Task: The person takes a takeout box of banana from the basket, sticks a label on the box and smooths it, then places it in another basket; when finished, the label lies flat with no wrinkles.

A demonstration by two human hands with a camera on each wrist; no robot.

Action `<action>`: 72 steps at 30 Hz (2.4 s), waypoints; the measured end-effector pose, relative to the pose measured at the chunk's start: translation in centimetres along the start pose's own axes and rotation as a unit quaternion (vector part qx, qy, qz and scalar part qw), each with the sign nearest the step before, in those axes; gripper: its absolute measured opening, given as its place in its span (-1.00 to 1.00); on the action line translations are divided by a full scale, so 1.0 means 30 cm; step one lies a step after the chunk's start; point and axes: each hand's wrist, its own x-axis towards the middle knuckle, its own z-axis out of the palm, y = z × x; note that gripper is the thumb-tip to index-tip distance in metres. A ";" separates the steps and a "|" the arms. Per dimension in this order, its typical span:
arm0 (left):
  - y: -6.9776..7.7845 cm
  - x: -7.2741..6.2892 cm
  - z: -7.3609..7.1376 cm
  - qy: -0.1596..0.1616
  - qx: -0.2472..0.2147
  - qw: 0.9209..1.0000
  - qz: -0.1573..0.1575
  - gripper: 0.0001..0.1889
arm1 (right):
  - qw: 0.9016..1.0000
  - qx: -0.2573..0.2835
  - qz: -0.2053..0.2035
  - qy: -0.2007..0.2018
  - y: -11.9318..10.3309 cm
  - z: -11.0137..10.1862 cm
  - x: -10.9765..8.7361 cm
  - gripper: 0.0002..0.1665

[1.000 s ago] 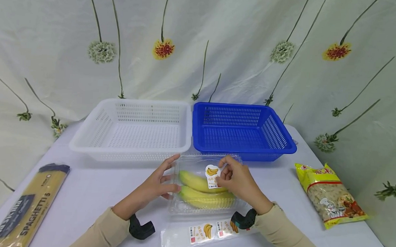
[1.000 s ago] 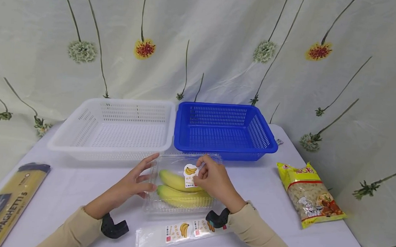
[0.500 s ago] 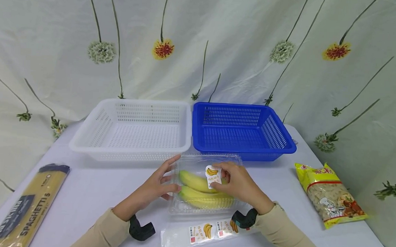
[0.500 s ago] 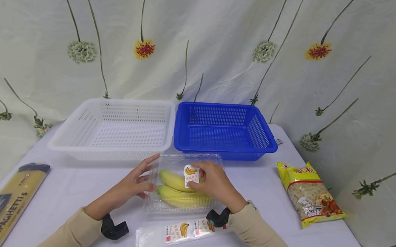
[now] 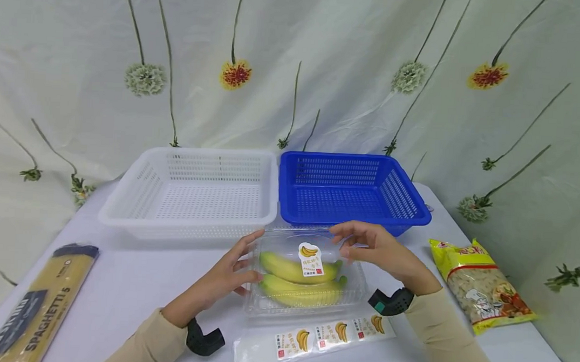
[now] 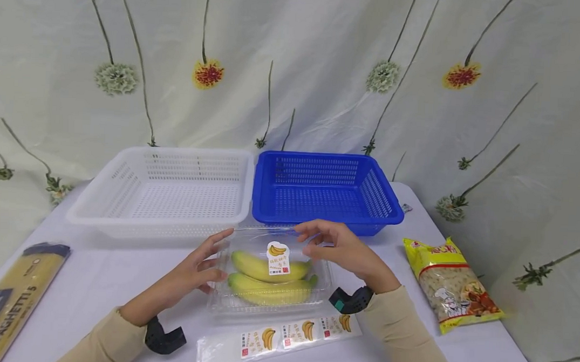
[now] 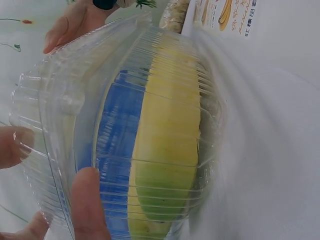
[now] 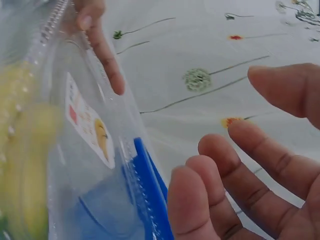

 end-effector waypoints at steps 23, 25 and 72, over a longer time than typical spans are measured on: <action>-0.003 0.003 -0.008 -0.015 -0.006 1.000 0.006 0.06 | 0.866 0.093 -0.045 0.488 0.106 -0.286 -0.109 -0.79; -0.005 0.004 -0.008 -0.014 -0.007 1.000 0.007 0.06 | 0.854 0.073 -0.026 0.515 0.125 -0.298 -0.110 -0.80; 0.172 -0.071 -0.015 -0.024 -0.005 1.000 -0.011 -0.03 | 0.843 0.243 0.154 0.455 0.273 -0.307 -0.076 -0.59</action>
